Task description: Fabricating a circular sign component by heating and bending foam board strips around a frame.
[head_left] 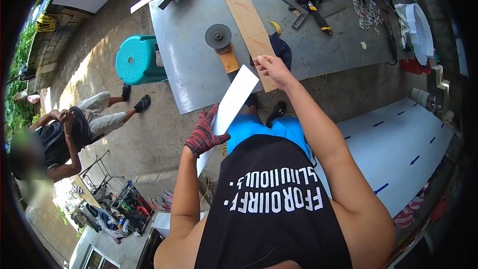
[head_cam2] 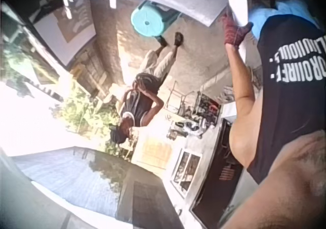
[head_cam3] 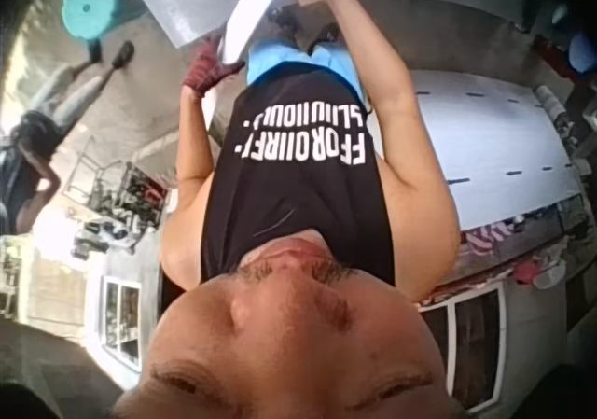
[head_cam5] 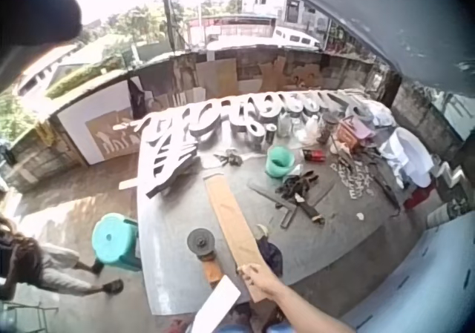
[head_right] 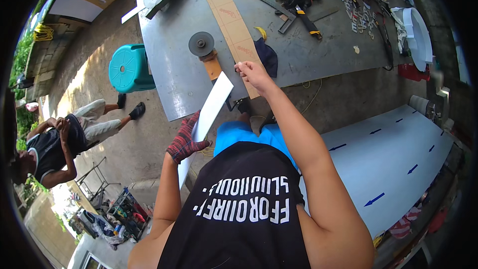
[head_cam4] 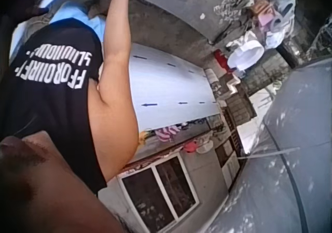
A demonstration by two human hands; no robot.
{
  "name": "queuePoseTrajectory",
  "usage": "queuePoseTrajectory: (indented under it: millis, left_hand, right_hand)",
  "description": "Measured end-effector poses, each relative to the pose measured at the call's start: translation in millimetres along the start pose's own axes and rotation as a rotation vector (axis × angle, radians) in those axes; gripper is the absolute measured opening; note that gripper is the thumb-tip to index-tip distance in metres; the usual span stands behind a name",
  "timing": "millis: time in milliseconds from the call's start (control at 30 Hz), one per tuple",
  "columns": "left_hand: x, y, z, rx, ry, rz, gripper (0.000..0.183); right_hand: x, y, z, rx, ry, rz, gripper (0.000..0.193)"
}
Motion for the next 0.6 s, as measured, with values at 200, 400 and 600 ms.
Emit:
queuePoseTrajectory:
  millis: [200, 400, 600]
  left_hand:
    - [57.5, -17.2, 26.9, -0.268, 0.349, 0.207, 0.113]
    - [124.9, -31.7, 77.6, -0.617, 0.535, 0.249, 0.094]
    - [200.6, -45.2, 175.2, -0.784, 0.339, 0.308, 0.095]
  right_hand:
    - [-42.7, 115.4, -80.1, 0.025, -0.127, -0.535, 0.025]
    - [-76.2, 222.2, -151.3, 0.148, 0.05, -0.87, 0.025]
    - [-52.7, 325.0, -242.1, 0.302, 0.001, -1.008, 0.021]
Point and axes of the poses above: each hand's wrist, its own y-axis away from the middle knuckle, its own z-axis out of the palm, x = y × z, the point moved 3 cm from there along -y, towards the middle knuckle, and after that the axes turned 2 degrees about -y, right-handed, at the moved point
